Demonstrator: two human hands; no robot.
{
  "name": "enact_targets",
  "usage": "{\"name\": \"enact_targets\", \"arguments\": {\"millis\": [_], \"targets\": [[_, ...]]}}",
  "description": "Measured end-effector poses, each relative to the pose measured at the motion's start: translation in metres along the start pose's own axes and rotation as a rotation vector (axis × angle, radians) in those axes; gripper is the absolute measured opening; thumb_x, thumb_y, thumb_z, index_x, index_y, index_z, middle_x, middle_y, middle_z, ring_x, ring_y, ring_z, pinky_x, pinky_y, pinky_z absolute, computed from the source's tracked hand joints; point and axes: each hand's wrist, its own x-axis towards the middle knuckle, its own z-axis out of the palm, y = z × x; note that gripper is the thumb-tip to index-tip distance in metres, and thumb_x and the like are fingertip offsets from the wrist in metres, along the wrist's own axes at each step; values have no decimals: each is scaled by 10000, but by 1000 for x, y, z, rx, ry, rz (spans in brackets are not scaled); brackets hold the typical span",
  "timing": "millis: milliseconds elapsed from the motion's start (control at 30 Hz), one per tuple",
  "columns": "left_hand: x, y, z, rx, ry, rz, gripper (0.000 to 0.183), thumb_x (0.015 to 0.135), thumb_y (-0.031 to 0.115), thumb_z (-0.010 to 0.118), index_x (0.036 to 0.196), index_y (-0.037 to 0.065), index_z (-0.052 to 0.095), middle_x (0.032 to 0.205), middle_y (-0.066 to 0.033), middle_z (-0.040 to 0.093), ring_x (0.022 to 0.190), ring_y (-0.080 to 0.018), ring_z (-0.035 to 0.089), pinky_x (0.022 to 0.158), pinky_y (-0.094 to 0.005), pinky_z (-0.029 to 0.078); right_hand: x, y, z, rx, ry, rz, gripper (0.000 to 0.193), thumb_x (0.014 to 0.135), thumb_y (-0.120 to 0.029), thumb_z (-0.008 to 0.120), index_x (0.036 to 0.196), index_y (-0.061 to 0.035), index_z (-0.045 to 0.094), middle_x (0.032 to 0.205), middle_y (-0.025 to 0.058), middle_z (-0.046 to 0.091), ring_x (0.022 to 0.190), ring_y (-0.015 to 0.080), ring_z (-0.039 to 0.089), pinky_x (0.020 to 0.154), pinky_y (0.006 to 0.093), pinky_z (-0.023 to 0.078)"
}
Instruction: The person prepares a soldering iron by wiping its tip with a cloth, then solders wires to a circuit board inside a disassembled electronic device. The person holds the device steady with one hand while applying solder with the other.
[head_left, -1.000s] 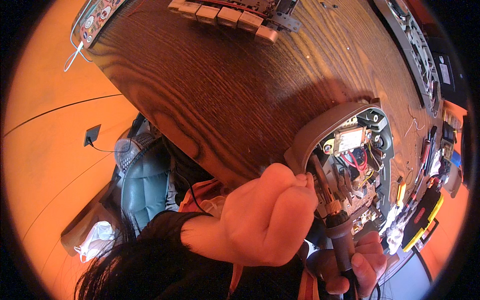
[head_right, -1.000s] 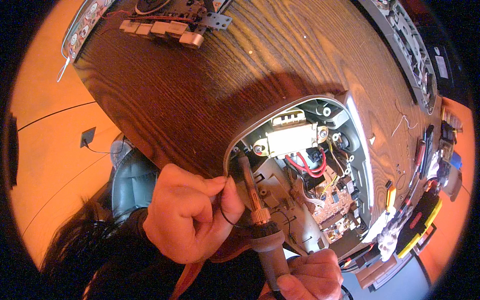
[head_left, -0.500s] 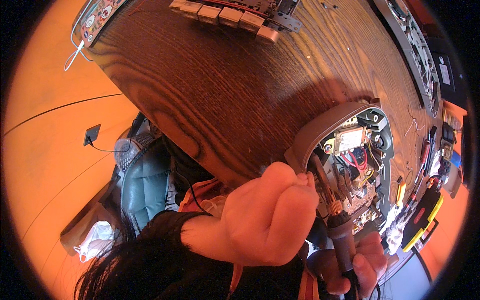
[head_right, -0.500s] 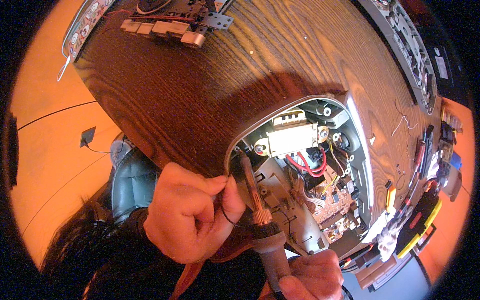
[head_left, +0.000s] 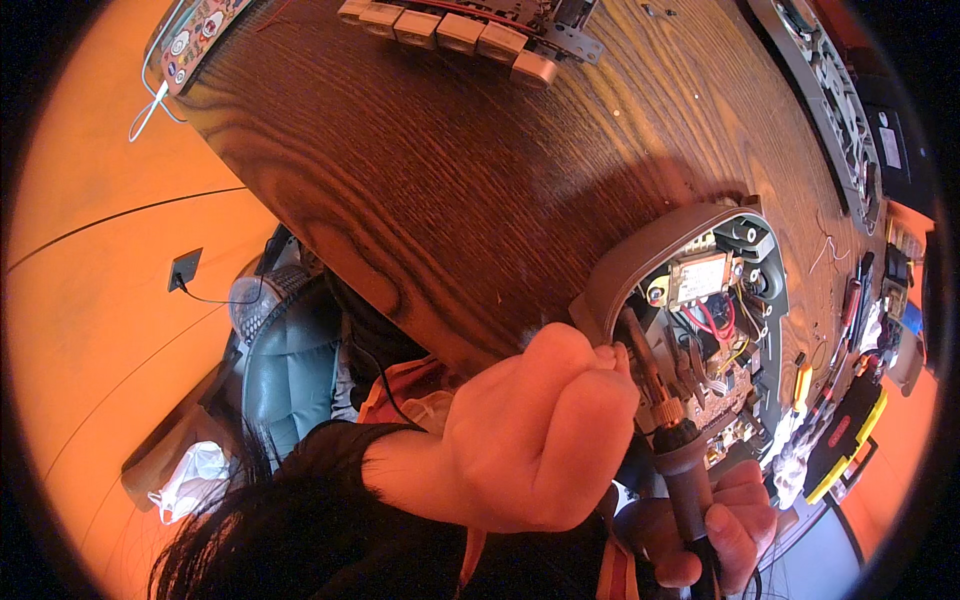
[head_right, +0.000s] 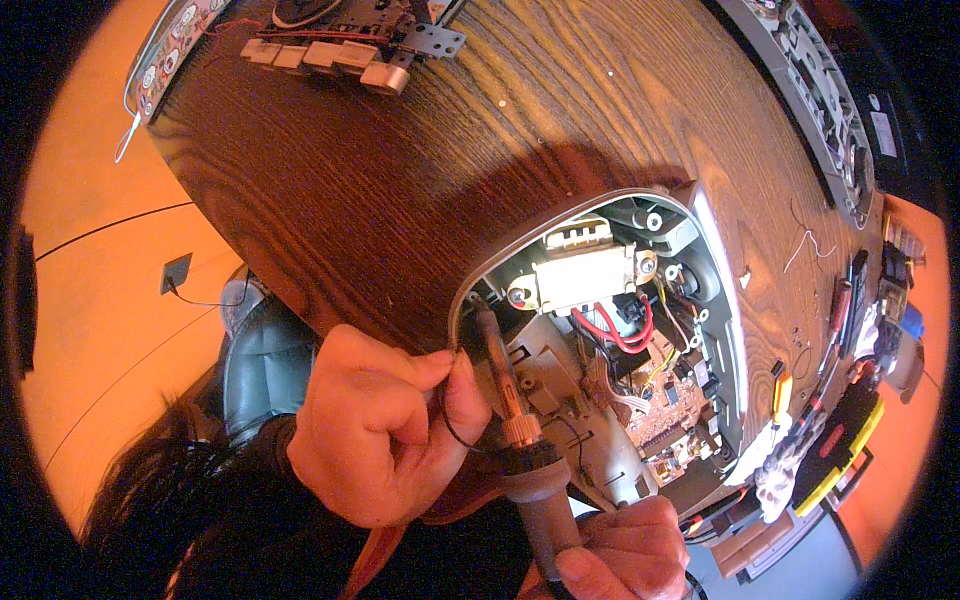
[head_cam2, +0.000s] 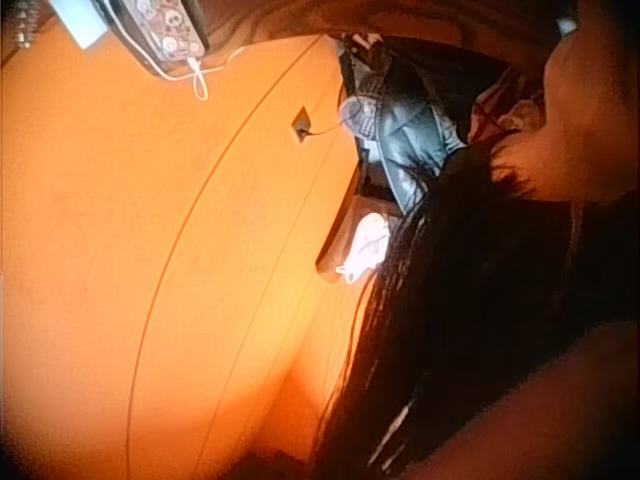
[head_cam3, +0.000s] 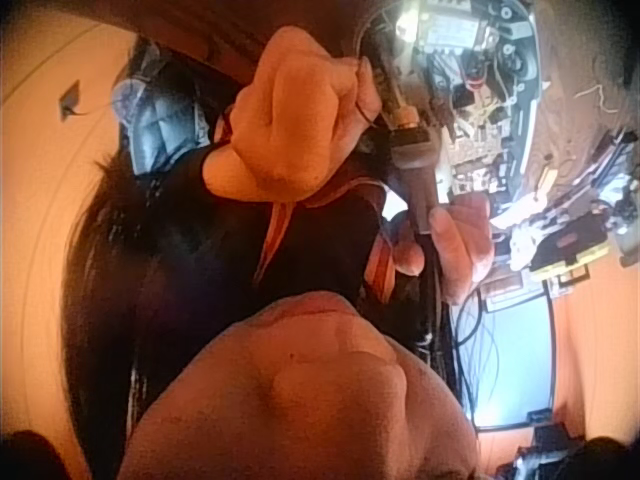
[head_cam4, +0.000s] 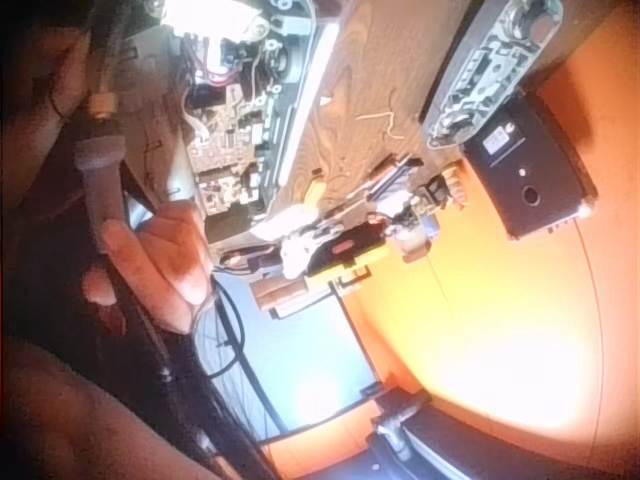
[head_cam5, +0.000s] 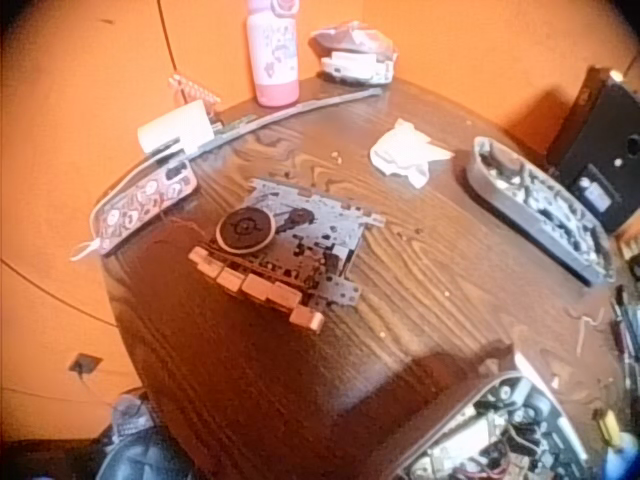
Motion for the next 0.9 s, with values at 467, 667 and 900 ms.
{"name": "enact_targets", "arguments": {"millis": [467, 667, 900], "targets": [[-1, -5, 1, -57, -12, 80, 98, 699, -65, 596, 729, -22, 513, 639, -117, 447, 455, -184, 471, 373, -263, 389, -1, -8, -4, -30, -21, 65, 274, 869, -96, 537, 1119, 14, 516, 732, 54, 438, 528, 135, 372, 468, 299, 285], [-1, -5, 0, -60, -17, 62, 94, 705, -66, 591, 733, -23, 513, 640, -120, 448, 458, -192, 477, 378, -271, 395, 1, -5, -2, -40, -13, 35, 274, 870, -104, 543, 1114, 20, 518, 721, 61, 451, 535, 138, 391, 466, 302, 293], [2, 3, -4, -28, -51, -53, 284, 671, -51, 700, 641, 53, 438, 636, -120, 518, 496, -186, 519, 416, -251, 408, 1, -3, -4, 8, -37, 40, 275, 864, -122, 570, 1096, 20, 536, 720, 67, 460, 521, 148, 392, 466, 295, 294]]}}
